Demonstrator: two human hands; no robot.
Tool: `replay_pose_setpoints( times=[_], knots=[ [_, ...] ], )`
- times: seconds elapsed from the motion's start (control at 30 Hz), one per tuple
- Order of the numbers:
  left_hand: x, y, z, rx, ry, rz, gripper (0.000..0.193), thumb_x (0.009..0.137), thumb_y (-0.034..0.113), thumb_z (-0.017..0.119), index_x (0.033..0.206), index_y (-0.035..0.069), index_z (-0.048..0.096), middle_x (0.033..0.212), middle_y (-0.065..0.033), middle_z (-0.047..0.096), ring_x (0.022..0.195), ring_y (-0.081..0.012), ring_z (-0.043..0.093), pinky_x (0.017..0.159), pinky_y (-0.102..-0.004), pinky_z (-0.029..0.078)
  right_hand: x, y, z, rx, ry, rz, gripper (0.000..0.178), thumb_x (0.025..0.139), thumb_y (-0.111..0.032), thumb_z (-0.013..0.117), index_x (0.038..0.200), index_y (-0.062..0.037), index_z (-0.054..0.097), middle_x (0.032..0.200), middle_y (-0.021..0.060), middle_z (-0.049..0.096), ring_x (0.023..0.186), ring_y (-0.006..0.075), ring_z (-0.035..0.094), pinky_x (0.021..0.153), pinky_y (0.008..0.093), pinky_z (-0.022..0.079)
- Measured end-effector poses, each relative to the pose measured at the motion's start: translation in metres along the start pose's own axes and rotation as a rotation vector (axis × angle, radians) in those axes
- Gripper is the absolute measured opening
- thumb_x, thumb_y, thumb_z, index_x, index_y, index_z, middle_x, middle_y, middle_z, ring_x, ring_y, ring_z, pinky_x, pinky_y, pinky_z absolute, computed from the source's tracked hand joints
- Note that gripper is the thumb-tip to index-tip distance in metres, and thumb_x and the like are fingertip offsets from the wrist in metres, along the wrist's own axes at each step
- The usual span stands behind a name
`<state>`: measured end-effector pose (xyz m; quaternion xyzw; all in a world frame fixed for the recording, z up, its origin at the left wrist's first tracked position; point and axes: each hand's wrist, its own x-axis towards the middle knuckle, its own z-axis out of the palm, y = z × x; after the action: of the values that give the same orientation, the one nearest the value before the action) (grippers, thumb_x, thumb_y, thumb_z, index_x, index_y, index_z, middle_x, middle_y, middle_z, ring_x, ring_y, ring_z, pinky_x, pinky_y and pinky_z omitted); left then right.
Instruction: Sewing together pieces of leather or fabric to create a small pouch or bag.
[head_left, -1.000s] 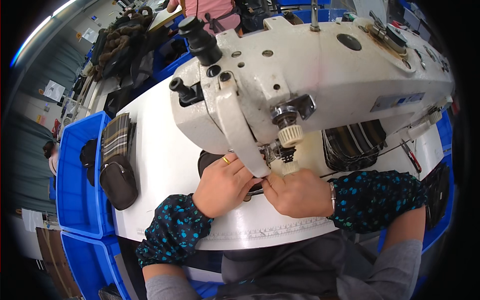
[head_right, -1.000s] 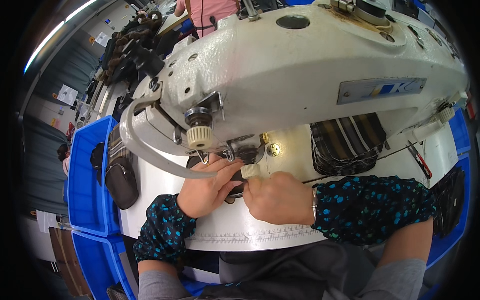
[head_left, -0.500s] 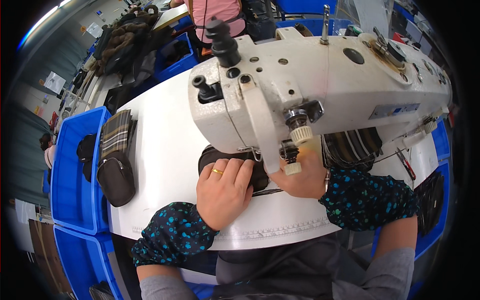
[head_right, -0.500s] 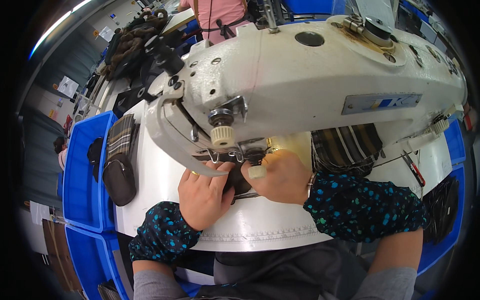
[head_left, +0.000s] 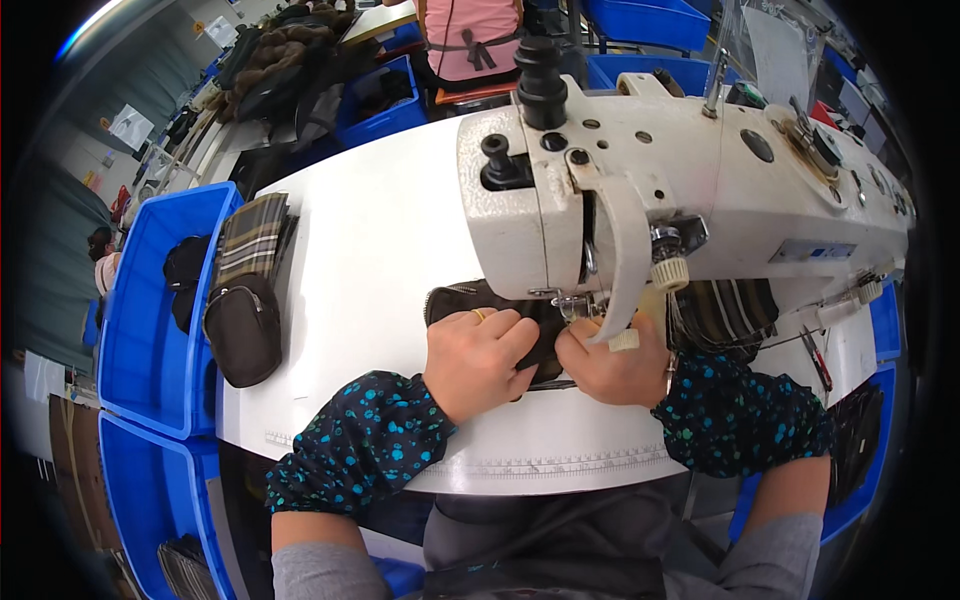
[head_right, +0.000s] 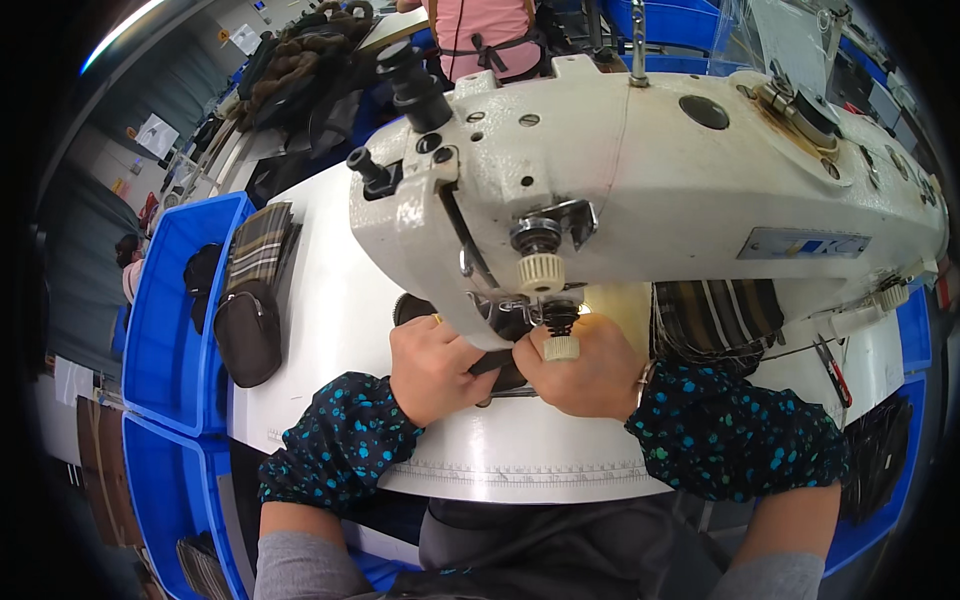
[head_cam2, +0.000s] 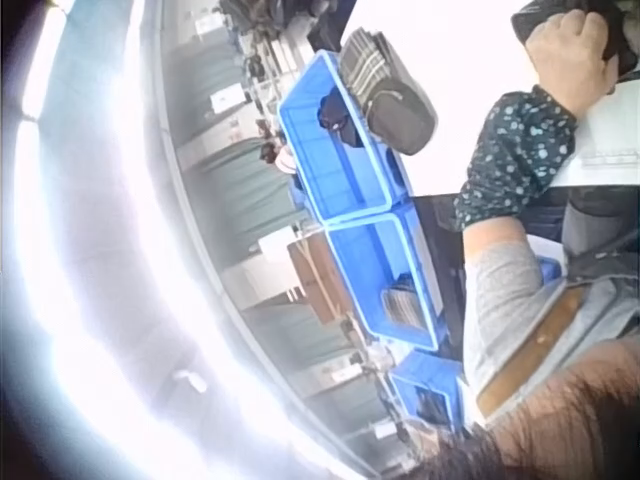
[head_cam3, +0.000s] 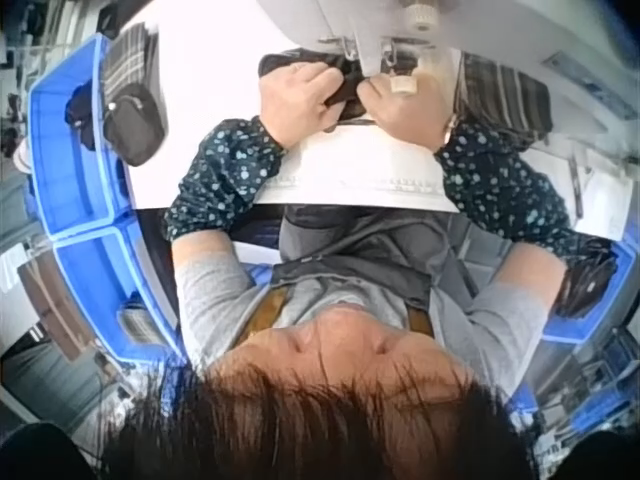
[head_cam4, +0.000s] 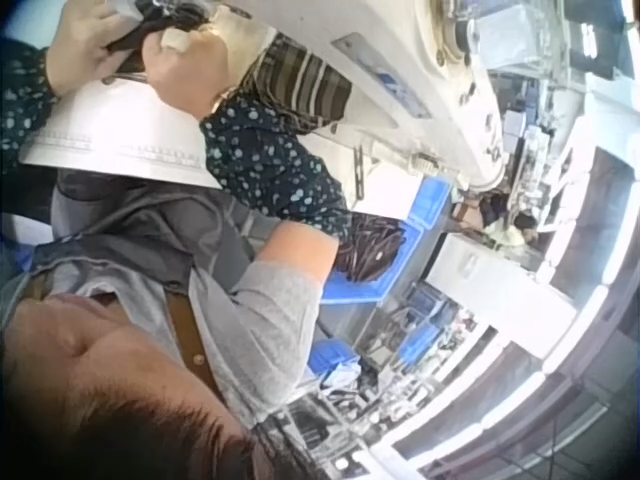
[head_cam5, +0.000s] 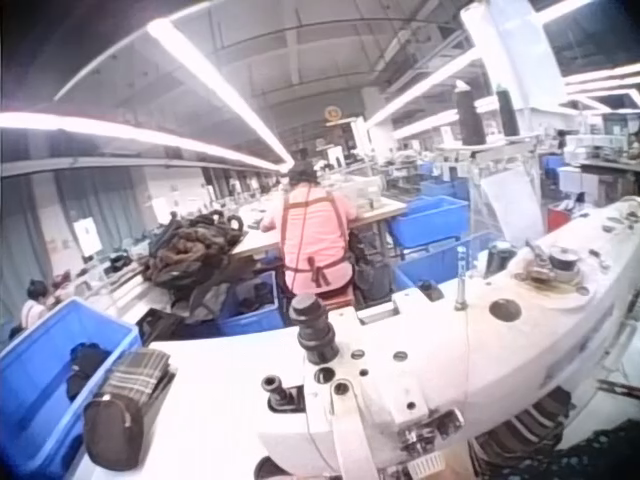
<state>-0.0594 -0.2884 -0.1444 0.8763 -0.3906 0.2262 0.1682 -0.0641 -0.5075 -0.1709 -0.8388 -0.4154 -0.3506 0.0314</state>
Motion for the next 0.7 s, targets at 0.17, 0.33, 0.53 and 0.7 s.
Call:
replay_pose_setpoints(
  times=[0.17,0.33,0.53,0.7],
  knots=[
    [-0.001,-0.004,0.0,0.028,0.023,0.074,0.035,0.056,0.019,0.08,0.082,0.013,0.058,0.077,-0.0012,0.055,0.069,-0.0202,0.061,0.059,-0.034,0.048,-0.001,0.005,0.003,0.095,0.037,-0.076,0.012,0.067,-0.01,0.066,0.077,-0.0073,0.06,0.068,0.0023,0.051,0.053,0.02,0.054,0.048,0.032,0.044],
    [-0.001,-0.002,-0.003,0.054,0.018,0.074,0.036,0.056,0.018,0.081,0.083,0.013,0.058,0.076,-0.0014,0.054,0.068,-0.0203,0.06,0.058,-0.0341,0.047,0.002,0.006,0.002,0.079,0.064,-0.091,0.015,0.066,-0.009,0.066,0.079,-0.0062,0.061,0.069,0.0018,0.052,0.052,0.0186,0.055,0.047,0.0303,0.043],
    [0.005,-0.004,-0.013,-0.102,-0.122,-0.094,0.032,0.065,0.017,0.081,0.089,0.01,0.06,0.082,-0.004,0.06,0.071,-0.0255,0.064,0.061,-0.0365,0.05,0.0,0.005,0.006,0.075,0.082,-0.102,0.018,0.066,-0.009,0.065,0.083,-0.0048,0.065,0.069,0.002,0.055,0.051,0.0183,0.055,0.048,0.0302,0.045],
    [0.002,-0.019,-0.038,-0.75,-0.248,-0.276,0.04,0.086,0.024,0.076,0.118,0.004,0.066,0.111,-0.0146,0.067,0.091,-0.0306,0.067,0.076,-0.0354,0.054,-0.001,0.003,0.003,0.103,0.102,-0.048,0.017,0.066,-0.009,0.064,0.083,-0.005,0.065,0.07,0.0014,0.056,0.052,0.0172,0.055,0.049,0.0316,0.046]
  ],
)
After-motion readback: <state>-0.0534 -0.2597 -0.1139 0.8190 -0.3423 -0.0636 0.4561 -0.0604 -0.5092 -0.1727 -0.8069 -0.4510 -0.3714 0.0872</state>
